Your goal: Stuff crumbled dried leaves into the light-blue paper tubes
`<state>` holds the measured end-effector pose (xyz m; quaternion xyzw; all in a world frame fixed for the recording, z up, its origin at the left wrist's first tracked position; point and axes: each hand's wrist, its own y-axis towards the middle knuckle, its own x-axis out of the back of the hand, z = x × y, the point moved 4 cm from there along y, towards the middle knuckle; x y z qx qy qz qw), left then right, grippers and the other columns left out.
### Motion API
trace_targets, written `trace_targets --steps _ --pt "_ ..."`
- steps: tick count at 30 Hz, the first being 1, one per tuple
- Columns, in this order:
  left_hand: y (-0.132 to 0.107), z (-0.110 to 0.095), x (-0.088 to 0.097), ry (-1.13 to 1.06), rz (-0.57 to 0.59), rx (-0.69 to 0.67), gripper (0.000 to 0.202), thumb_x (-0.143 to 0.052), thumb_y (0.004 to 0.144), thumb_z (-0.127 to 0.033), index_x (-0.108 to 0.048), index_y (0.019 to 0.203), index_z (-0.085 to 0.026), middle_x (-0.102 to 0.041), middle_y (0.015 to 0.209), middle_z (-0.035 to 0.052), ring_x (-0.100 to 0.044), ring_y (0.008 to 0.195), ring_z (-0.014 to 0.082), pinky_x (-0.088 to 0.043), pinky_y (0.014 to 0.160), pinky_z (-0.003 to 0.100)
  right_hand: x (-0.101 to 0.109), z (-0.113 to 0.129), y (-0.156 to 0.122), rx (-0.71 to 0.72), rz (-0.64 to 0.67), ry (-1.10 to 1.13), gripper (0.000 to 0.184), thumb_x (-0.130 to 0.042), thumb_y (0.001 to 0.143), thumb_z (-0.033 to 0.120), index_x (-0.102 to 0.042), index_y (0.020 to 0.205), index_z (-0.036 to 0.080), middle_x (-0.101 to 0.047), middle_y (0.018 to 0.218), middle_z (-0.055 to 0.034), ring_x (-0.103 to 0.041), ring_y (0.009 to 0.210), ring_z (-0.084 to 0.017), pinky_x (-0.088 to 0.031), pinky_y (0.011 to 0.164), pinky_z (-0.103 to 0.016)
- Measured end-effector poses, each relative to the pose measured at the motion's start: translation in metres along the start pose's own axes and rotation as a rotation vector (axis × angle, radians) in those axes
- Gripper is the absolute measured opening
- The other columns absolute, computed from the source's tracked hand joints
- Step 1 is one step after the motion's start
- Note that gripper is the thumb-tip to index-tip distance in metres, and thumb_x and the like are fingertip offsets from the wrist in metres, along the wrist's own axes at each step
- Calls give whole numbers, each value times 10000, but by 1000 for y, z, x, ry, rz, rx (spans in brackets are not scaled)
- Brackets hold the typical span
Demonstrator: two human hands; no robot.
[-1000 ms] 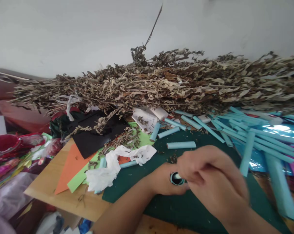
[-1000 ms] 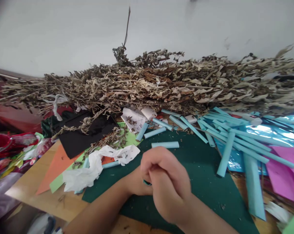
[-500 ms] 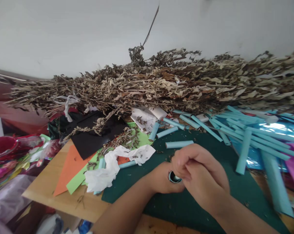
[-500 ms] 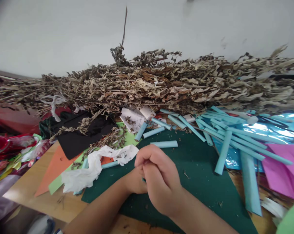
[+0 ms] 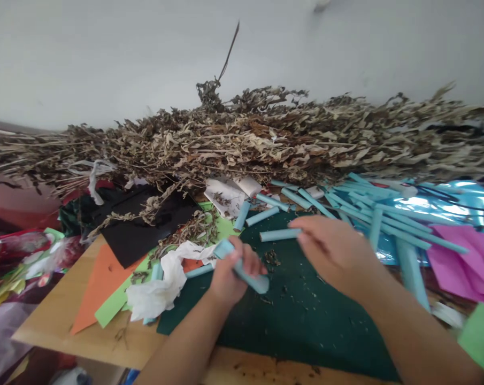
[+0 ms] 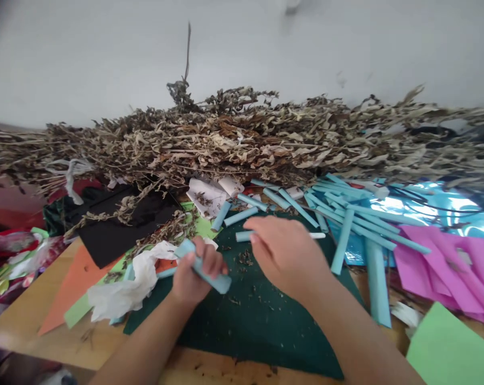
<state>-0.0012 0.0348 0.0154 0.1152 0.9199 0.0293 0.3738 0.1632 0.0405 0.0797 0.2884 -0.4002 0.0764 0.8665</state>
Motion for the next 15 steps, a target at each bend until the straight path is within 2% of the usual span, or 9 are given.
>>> trace_targets --steps 1,2,4,6,8,10,13,15 --pt "3 -5 4 -128 -67 -4 225 -532 672 -357 -389 623 -191 -371 456 -68 -386 406 78 -433 497 258 -17 -5 3 6 114 -92 204 -374 803 221 -568 856 189 -578 746 -44 -520 684 -184 -330 595 -296" --pt "5 -7 8 -221 -129 10 216 -508 687 -363 -394 631 -188 -365 470 -67 -378 405 71 -439 494 251 -32 -10 4 5 172 -138 207 -372 802 198 -577 832 188 -582 735 -43 -527 681 -183 -328 588 -290" --pt "9 -8 15 -347 -224 79 203 -456 720 -363 -406 647 -180 -367 502 -61 -376 409 60 -450 502 243 -56 -21 0 5 262 -214 200 -386 797 189 -583 835 186 -584 718 -45 -535 679 -186 -325 572 -282" --pt "11 -5 21 -417 -312 151 212 -419 742 -360 -410 651 -169 -367 515 -57 -385 414 56 -459 521 244 -71 -30 -8 9 318 -262 192 -406 793 200 -587 856 191 -579 721 -50 -535 688 -196 -326 573 -288" --pt "11 0 26 -440 -396 193 228 -406 751 -364 -408 644 -163 -371 511 -53 -408 425 61 -463 542 250 -77 -33 -14 19 351 -291 189 -428 790 221 -585 894 201 -575 747 -58 -530 713 -213 -331 592 -306" --pt "10 4 27 -442 -432 209 241 -395 760 -370 -408 640 -162 -378 502 -49 -429 440 71 -462 552 254 -76 -29 -17 35 361 -295 219 -443 796 264 -559 975 215 -576 831 -70 -520 776 -233 -336 634 -335" --pt "9 7 23 -446 -374 221 263 -361 778 -388 -411 644 -167 -385 492 -48 -436 441 81 -458 547 265 -70 -15 -17 87 352 -243 386 -460 786 425 -457 1123 238 -549 1014 -74 -479 906 -240 -325 730 -365" --pt "9 9 19 -449 -320 224 272 -350 782 -397 -409 644 -170 -383 479 -48 -425 427 84 -445 520 253 -69 -2 -18 145 346 -142 539 -457 736 541 -396 1181 242 -547 1038 -66 -478 904 -224 -315 752 -357"
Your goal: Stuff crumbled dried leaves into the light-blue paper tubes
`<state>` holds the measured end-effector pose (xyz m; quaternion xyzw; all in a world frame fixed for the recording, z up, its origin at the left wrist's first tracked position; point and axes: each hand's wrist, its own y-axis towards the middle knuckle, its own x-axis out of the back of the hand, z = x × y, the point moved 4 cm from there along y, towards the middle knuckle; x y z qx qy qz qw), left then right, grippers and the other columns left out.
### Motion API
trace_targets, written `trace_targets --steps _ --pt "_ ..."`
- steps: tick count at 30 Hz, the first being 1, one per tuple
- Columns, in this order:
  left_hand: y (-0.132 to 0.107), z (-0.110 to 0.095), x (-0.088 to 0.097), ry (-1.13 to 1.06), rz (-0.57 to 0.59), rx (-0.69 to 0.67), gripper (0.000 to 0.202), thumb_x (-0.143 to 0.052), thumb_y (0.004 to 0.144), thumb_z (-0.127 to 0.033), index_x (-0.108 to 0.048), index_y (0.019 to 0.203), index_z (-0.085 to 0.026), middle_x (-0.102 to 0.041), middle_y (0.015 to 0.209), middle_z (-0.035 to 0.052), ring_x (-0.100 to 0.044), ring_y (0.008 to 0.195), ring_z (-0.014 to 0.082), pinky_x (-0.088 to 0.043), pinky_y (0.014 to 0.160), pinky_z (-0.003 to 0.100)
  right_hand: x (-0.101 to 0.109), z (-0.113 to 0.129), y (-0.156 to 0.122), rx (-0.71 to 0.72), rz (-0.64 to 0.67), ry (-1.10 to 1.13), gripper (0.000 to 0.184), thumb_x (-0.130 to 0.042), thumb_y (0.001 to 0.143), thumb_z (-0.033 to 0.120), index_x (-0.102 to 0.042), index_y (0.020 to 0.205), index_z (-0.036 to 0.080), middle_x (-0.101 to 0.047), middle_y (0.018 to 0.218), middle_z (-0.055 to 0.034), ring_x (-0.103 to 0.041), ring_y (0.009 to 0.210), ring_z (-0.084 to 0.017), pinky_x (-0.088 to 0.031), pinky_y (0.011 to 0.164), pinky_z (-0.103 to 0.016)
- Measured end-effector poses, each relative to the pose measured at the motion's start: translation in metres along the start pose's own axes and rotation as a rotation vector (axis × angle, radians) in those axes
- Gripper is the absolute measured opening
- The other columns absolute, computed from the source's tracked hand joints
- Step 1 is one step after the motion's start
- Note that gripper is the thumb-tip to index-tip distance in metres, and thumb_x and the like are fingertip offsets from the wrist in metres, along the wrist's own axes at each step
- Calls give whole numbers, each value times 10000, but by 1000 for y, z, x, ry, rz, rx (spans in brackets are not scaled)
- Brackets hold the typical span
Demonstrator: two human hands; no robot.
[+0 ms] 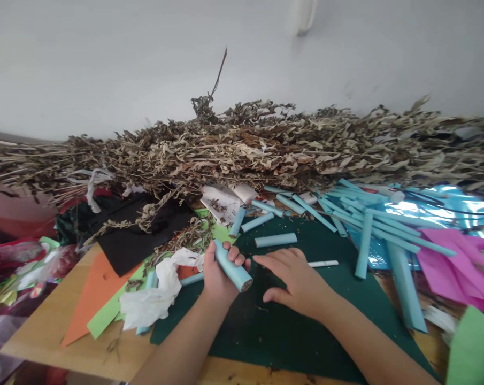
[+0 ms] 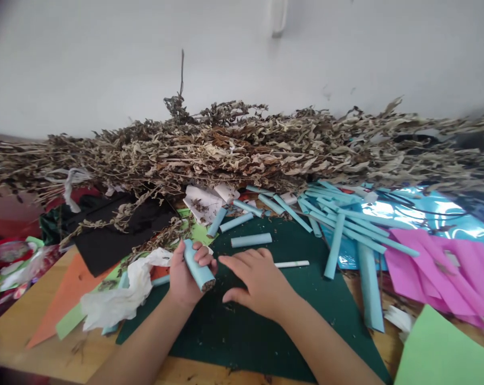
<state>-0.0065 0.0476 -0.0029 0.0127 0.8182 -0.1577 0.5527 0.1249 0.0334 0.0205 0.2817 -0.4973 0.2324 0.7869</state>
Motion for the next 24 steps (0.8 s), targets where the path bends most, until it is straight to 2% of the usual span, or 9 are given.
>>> trace_targets --steps 2,5,10,17,21,24 --pt "-1 5 -1 14 30 11 270 -354 780 -398 -407 643 -172 -383 467 -48 -417 420 86 -433 515 248 -1 12 0 77 -12 87 619 -432 703 596 -376 1201 234 -577 978 -60 -502 841 -213 -317 724 -349" --pt "-2 14 -1 64 45 14 262 -347 783 -389 -407 643 -175 -388 455 -44 -410 424 90 -420 530 249 -8 21 -2 136 -30 115 596 -379 732 591 -390 1201 225 -605 907 -58 -527 783 -209 -318 663 -333" --pt "-6 23 -3 121 16 -27 254 -355 780 -375 -391 625 -177 -375 422 -44 -373 402 87 -368 484 216 -17 20 -3 180 -119 66 495 -326 788 546 -447 1155 237 -627 862 -46 -546 730 -193 -305 599 -304" --pt "-7 25 -6 115 -7 -97 253 -350 786 -359 -381 611 -179 -355 398 -51 -350 380 82 -340 456 204 -19 21 -4 215 -224 -4 456 -308 798 539 -480 1111 256 -632 805 -15 -539 632 -174 -286 536 -292" --pt "-7 26 -4 84 -25 -74 262 -353 787 -364 -389 607 -177 -360 398 -49 -361 378 83 -342 441 196 -19 22 -6 208 -242 18 449 -269 815 530 -483 1097 254 -628 815 -12 -543 645 -174 -304 538 -290" --pt "-6 26 -2 73 -66 -8 271 -359 784 -370 -401 602 -172 -374 407 -42 -390 394 88 -357 444 193 -16 22 -6 226 -226 51 484 -287 798 557 -459 1120 239 -621 828 -22 -541 676 -177 -322 551 -287"
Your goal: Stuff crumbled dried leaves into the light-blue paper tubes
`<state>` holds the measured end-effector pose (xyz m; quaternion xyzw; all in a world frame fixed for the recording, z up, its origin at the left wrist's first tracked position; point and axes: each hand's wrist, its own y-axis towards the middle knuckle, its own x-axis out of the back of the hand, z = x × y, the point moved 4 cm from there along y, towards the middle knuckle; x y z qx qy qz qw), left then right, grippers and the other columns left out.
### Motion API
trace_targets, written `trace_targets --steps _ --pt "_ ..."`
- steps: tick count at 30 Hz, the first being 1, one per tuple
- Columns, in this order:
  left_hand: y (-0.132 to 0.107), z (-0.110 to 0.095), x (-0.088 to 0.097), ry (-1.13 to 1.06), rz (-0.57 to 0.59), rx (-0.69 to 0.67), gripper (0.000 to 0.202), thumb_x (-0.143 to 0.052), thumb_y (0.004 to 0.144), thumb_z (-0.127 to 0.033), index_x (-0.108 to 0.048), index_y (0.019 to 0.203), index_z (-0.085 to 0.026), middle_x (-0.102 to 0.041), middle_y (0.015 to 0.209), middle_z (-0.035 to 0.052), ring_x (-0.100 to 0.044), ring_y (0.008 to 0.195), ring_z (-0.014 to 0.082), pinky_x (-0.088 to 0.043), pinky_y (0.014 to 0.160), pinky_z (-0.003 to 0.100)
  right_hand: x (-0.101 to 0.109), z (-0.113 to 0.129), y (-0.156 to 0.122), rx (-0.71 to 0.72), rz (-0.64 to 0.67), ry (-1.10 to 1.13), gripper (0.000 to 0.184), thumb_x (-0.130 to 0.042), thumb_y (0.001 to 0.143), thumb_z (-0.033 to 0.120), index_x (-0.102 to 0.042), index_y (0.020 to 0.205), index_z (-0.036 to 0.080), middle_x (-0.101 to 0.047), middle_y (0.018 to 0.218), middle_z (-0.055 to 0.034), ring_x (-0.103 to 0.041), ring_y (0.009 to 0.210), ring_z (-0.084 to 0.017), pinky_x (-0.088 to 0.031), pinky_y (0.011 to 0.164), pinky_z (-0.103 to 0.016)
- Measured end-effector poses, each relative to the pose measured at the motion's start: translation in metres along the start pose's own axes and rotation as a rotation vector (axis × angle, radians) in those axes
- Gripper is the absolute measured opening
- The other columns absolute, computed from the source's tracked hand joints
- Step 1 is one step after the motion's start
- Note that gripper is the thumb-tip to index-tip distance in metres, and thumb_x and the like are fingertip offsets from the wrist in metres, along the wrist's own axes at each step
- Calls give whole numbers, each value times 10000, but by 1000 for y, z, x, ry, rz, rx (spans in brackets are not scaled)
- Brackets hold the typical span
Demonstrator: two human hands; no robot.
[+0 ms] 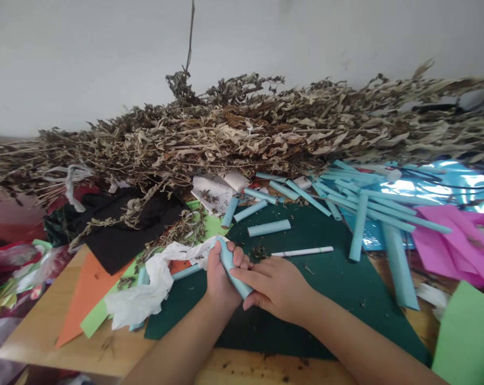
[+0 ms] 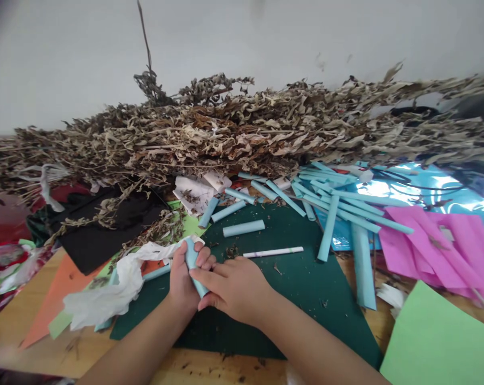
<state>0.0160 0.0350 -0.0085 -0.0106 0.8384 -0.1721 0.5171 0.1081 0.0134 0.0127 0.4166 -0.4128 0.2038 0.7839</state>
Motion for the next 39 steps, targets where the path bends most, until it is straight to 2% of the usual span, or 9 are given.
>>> trace_targets --steps 5,10,13,17,20,22,27,33,39 --pt "-6 2 -5 11 -5 40 263 -398 746 -387 -434 607 -166 -454 504 -11 -505 547 139 -430 575 260 6 5 0 103 23 -39 442 -490 756 459 -439 1119 211 -597 821 -36 -514 685 -178 -325 553 -281" --pt "-11 7 -6 124 -65 101 213 -470 702 -365 -490 710 -153 -540 688 40 -557 695 192 -438 697 352 23 6 -5 92 -213 -4 294 -445 768 245 -456 1056 188 -576 750 -42 -498 643 -170 -328 534 -283" --pt "-5 -8 0 284 -72 -104 245 -510 686 -372 -487 866 -207 -539 904 49 -546 840 231 -428 723 390 38 1 -8 37 -324 140 288 -501 735 295 -474 993 171 -561 806 -64 -502 709 -170 -377 603 -290" --pt "-11 -32 -6 777 251 -662 430 -552 655 -436 -459 1031 -250 -418 1157 63 -374 1114 265 -293 925 425 44 -6 -8 -44 -306 241 250 -492 737 372 -511 865 159 -552 754 -58 -507 696 -162 -403 607 -280" --pt "-21 -18 -13 1181 569 -685 541 -505 677 -498 -428 1123 -201 -323 1255 120 -259 1193 295 -190 987 457 31 -12 -5 -134 -102 176 262 -518 719 397 -538 822 157 -565 731 -45 -515 686 -161 -404 586 -264" --pt "-25 -6 -16 1339 666 -649 488 -518 699 -435 -434 1121 -204 -346 1237 127 -293 1173 285 -222 972 458 21 -15 -4 -182 46 79 267 -565 688 358 -552 855 150 -585 822 -57 -524 767 -172 -410 639 -267" --pt "-25 4 -20 1302 517 -714 165 -515 736 -182 -491 896 -213 -521 1012 70 -465 1002 198 -336 887 388 24 -28 -9 -257 196 -57 229 -569 693 293 -561 904 205 -598 883 -36 -521 813 -207 -388 687 -334" --pt "-27 6 -7 1114 439 -485 109 -514 734 -266 -480 772 -170 -520 673 24 -480 641 137 -374 620 265 30 -79 -32 -529 201 -251 303 -586 673 305 -546 959 212 -477 1126 -128 -407 1011 -359 -323 714 -523" --pt "-24 4 -4 816 281 -437 221 -503 732 -380 -517 752 -160 -513 613 20 -438 570 125 -326 568 241 17 -89 -29 -498 179 -140 56 -491 726 159 -523 697 195 -533 1037 -64 -448 980 -273 -342 734 -453"
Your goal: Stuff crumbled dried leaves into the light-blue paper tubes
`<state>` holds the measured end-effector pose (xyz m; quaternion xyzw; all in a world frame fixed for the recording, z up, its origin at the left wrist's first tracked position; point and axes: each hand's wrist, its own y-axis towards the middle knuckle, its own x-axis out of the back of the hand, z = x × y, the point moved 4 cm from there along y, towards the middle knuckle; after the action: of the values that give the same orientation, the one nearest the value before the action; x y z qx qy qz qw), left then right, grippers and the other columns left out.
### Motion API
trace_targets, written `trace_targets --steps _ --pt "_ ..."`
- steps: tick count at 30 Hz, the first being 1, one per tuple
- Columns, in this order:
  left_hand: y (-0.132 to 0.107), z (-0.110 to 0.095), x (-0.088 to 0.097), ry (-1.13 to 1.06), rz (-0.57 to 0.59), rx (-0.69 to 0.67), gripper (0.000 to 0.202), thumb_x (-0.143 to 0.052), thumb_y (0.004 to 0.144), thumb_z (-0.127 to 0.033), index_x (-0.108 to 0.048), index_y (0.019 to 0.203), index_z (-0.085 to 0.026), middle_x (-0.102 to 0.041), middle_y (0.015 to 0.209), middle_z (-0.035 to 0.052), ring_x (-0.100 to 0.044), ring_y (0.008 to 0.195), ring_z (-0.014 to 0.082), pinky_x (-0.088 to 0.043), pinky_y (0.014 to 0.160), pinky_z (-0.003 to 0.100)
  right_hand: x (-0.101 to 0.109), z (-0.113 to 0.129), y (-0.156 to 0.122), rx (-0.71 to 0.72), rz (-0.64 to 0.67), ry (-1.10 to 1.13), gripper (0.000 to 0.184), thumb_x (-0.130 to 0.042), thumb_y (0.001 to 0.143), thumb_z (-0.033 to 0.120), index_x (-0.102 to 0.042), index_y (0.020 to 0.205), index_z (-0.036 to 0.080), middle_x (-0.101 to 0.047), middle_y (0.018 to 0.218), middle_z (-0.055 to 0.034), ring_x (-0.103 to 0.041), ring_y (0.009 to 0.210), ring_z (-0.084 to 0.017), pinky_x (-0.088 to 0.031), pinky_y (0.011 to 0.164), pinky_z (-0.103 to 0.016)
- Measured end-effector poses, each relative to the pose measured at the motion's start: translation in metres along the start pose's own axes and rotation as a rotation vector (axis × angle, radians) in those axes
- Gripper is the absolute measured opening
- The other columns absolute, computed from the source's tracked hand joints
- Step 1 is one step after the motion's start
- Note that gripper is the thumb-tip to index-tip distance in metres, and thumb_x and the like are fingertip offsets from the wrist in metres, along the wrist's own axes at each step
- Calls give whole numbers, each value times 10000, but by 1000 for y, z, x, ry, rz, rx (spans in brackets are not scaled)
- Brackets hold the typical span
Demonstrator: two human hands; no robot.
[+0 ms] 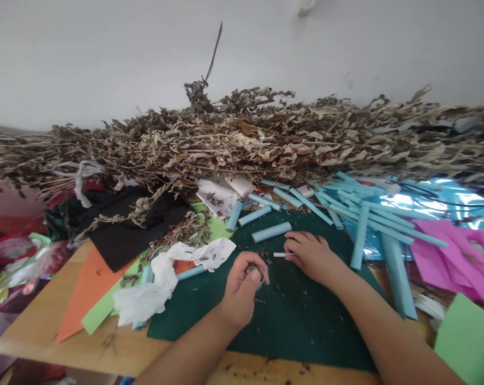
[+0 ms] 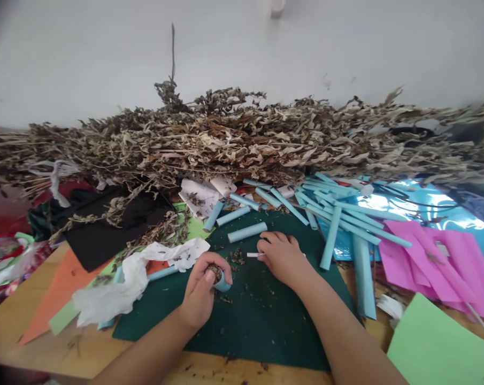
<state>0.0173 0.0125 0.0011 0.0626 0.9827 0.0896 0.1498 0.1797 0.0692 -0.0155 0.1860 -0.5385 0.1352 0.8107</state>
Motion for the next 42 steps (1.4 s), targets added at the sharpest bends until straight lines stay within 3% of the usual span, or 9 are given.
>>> trace_targets --steps 4,8,10,12,15,21,26,33,42 --pt "4 1 -3 -63 -45 59 88 -507 732 -249 -509 710 -164 -509 557 2 -427 543 117 -320 560 234 15 6 3 3 -69 201 76 -414 794 205 -475 750 197 -556 709 -23 -527 686 -170 -400 603 -310" --pt "4 0 -3 -67 -45 85 45 -505 720 -209 -494 701 -170 -500 540 -11 -421 538 108 -318 551 223 52 30 2 4 -318 530 138 -204 875 277 -333 886 229 -458 697 10 -476 600 -116 -411 563 -267" --pt "4 2 -2 -58 -20 77 88 -520 722 -254 -493 716 -171 -494 550 -13 -424 542 106 -321 551 220 72 50 1 92 -447 1116 110 -299 855 326 -359 834 236 -383 631 36 -403 517 -98 -374 500 -244" --pt "4 3 -1 -52 34 38 182 -522 722 -347 -497 753 -169 -486 571 -10 -419 542 103 -321 550 222 86 74 3 168 -401 1432 189 -360 834 392 -423 782 222 -354 575 44 -331 449 -76 -301 433 -217" --pt "4 7 1 -40 133 -10 349 -547 667 -465 -482 841 -170 -476 615 -4 -406 543 102 -311 531 221 97 102 6 221 -287 1617 377 -395 770 547 -425 630 199 -308 499 50 -269 400 -70 -235 391 -215" --pt "5 17 3 171 152 105 243 -641 599 -297 -466 705 -166 -424 560 -28 -341 487 75 -268 472 200 93 123 14 269 -114 1743 548 -351 686 686 -274 486 182 -202 417 55 -190 362 -75 -185 371 -226" --pt "9 5 -1 326 98 51 125 -611 586 -202 -544 682 -156 -465 550 -9 -363 502 94 -310 491 215 82 132 18 271 -83 1699 571 -372 661 699 -263 457 177 -194 400 59 -206 357 -72 -190 376 -220" --pt "11 -1 -2 296 122 -22 80 -607 542 -123 -600 612 -162 -540 578 10 -442 542 128 -361 538 240 71 139 17 222 -35 1663 565 -394 657 690 -284 448 177 -231 407 59 -227 371 -69 -218 389 -225" --pt "9 -2 2 263 109 -28 98 -607 533 -92 -619 573 -181 -511 529 4 -429 528 128 -373 549 235 71 137 12 248 -150 1631 570 -345 697 675 -254 436 177 -230 400 50 -253 369 -79 -213 382 -232"
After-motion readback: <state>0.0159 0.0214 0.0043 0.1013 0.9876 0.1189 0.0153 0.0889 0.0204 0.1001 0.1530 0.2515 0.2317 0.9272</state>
